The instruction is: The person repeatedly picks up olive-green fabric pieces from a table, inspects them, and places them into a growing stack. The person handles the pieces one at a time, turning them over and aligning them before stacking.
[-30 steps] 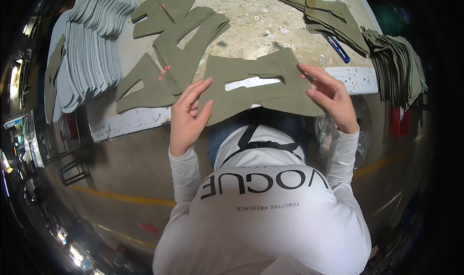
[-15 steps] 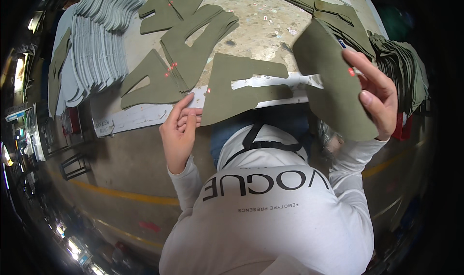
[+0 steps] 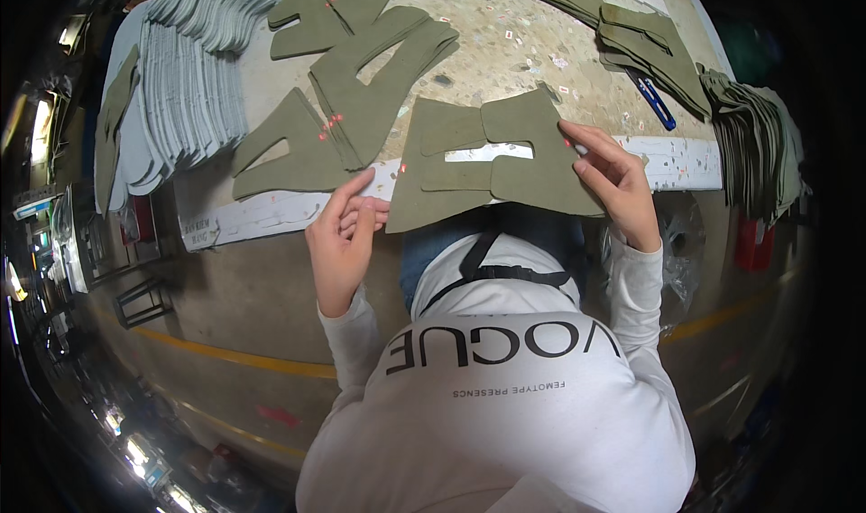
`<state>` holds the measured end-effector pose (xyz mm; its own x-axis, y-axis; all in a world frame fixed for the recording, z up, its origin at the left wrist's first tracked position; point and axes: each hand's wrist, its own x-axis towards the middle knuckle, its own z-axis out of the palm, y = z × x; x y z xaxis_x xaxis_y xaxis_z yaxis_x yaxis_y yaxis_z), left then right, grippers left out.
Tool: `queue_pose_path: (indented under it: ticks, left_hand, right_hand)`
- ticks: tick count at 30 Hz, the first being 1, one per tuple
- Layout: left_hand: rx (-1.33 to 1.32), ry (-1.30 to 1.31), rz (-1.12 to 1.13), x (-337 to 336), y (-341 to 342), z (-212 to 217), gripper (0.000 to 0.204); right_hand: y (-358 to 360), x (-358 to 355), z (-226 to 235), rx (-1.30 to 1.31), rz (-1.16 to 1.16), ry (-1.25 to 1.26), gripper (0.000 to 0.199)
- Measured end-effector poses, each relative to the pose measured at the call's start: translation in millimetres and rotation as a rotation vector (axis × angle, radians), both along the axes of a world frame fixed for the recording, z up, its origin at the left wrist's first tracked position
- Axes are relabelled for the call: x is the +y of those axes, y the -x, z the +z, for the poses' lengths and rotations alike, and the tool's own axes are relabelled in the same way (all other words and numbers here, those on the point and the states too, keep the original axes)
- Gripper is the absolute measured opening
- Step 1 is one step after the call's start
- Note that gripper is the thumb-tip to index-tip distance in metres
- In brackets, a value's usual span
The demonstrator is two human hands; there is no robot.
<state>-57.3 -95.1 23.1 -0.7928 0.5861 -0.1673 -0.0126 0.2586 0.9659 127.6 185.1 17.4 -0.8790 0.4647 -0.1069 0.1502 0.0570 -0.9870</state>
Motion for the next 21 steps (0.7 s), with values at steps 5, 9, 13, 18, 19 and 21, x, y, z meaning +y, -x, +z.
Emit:
queue_pose_path:
  ticks: [5,9,13,18,19,21]
  left_hand:
    - [-0.051,-0.073,-0.119,16,4,-4,0.039]
    - [0.009,-0.05,-0.107,31,-10,-4,0.045]
    - [0.069,-0.077,-0.098,43,-46,-6,0.045]
    - [-0.032,-0.133,-0.086,38,-44,-2,0.047]
    - [-0.066,-0.161,-0.081,38,-42,-1,0.048]
    - [-0.081,-0.167,-0.107,38,-39,4,0.051]
  right_hand:
    - [1,-7,-9,0.032,-0.029,-0.102,0.042]
    - [2,0,-3,0.039,-0.006,-0.11,0.042]
    - [-9,35,34,0.029,-0.021,-0.233,0.04]
    - [-28,55,110,0.047,-0.152,-0.736,0.041]
    - [-27,52,115,0.039,-0.155,-0.742,0.042]
    - [-20,43,122,0.013,-0.178,-0.776,0.044]
